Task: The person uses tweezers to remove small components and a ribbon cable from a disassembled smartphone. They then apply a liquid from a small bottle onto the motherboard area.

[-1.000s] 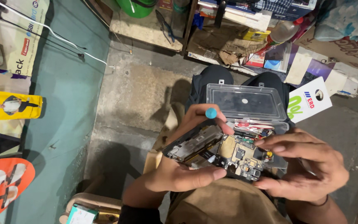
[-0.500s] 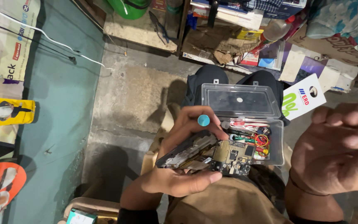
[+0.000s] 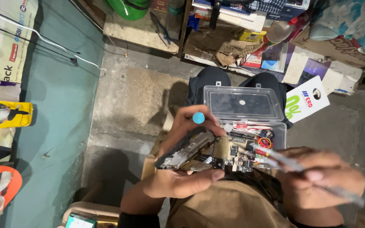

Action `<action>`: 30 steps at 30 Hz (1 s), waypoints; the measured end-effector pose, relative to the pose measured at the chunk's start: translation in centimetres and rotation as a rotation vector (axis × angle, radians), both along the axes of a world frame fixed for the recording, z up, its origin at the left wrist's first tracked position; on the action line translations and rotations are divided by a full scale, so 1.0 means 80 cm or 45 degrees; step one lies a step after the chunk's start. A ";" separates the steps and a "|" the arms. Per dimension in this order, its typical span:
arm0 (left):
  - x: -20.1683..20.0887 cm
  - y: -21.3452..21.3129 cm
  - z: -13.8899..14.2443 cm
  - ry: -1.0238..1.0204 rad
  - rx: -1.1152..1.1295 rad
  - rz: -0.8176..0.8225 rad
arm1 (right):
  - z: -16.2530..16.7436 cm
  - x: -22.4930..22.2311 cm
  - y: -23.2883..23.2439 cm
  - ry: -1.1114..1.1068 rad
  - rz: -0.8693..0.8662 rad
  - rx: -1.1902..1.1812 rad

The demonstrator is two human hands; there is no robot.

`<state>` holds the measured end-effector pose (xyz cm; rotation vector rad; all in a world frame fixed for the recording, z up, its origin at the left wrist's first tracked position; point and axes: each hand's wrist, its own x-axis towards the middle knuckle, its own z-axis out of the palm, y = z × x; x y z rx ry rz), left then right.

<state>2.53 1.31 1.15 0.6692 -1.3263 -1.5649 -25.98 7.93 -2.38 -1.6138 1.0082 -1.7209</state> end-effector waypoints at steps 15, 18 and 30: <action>0.001 0.003 -0.007 -0.089 -0.029 0.121 | 0.029 0.029 -0.009 0.488 -0.014 -0.068; 0.002 0.003 -0.008 -0.102 -0.042 0.132 | 0.028 0.039 -0.006 0.434 -0.117 0.019; -0.015 0.017 -0.019 0.228 0.206 0.160 | 0.056 0.064 -0.015 0.800 -0.054 -0.102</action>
